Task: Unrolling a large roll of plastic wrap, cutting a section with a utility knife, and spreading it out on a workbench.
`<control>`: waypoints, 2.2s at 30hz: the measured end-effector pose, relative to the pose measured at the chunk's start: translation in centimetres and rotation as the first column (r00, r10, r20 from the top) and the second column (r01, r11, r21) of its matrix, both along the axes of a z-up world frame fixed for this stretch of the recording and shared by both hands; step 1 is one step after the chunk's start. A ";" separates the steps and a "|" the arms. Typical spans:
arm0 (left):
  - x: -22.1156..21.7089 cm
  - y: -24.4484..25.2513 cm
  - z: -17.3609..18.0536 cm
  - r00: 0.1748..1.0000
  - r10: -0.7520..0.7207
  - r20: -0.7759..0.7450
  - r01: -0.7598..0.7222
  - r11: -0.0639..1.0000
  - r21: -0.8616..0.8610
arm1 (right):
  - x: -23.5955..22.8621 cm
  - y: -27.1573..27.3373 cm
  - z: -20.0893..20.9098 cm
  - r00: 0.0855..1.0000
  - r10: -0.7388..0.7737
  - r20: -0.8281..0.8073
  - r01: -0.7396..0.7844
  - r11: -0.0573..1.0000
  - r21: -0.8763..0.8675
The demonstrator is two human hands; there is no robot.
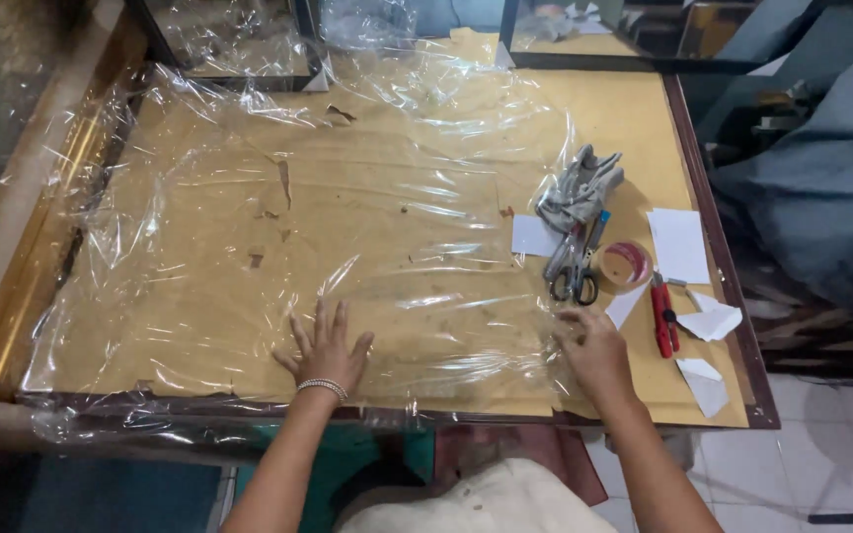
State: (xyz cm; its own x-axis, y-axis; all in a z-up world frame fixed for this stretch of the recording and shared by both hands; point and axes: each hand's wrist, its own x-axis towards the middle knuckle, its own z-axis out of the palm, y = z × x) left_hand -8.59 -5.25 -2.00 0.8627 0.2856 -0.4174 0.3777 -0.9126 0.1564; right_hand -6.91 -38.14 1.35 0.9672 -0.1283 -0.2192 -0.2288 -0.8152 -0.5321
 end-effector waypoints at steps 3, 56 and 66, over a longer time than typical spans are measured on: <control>-0.6 1.6 0.5 0.998 -0.025 0.062 0.023 0.999 0.045 | -1.0 -1.6 1.3 0.946 -0.322 0.028 0.273 0.843 0.464; 31.7 20.6 8.4 0.904 0.017 0.427 -0.041 0.998 0.048 | 33.5 3.4 4.6 0.995 0.010 0.100 0.008 0.985 -0.172; 48.2 20.0 2.4 0.897 -0.210 0.389 0.174 0.977 0.125 | 50.7 0.6 -7.3 0.985 -0.043 0.165 0.064 0.990 -0.125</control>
State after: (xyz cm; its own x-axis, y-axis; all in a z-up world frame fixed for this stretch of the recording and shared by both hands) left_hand 39.64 14.76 0.44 0.9932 0.1164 -0.0096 0.1162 -0.9775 0.1760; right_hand 43.75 -37.50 -5.93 0.9794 -0.1980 -0.0386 -0.1936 -0.8683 -0.4568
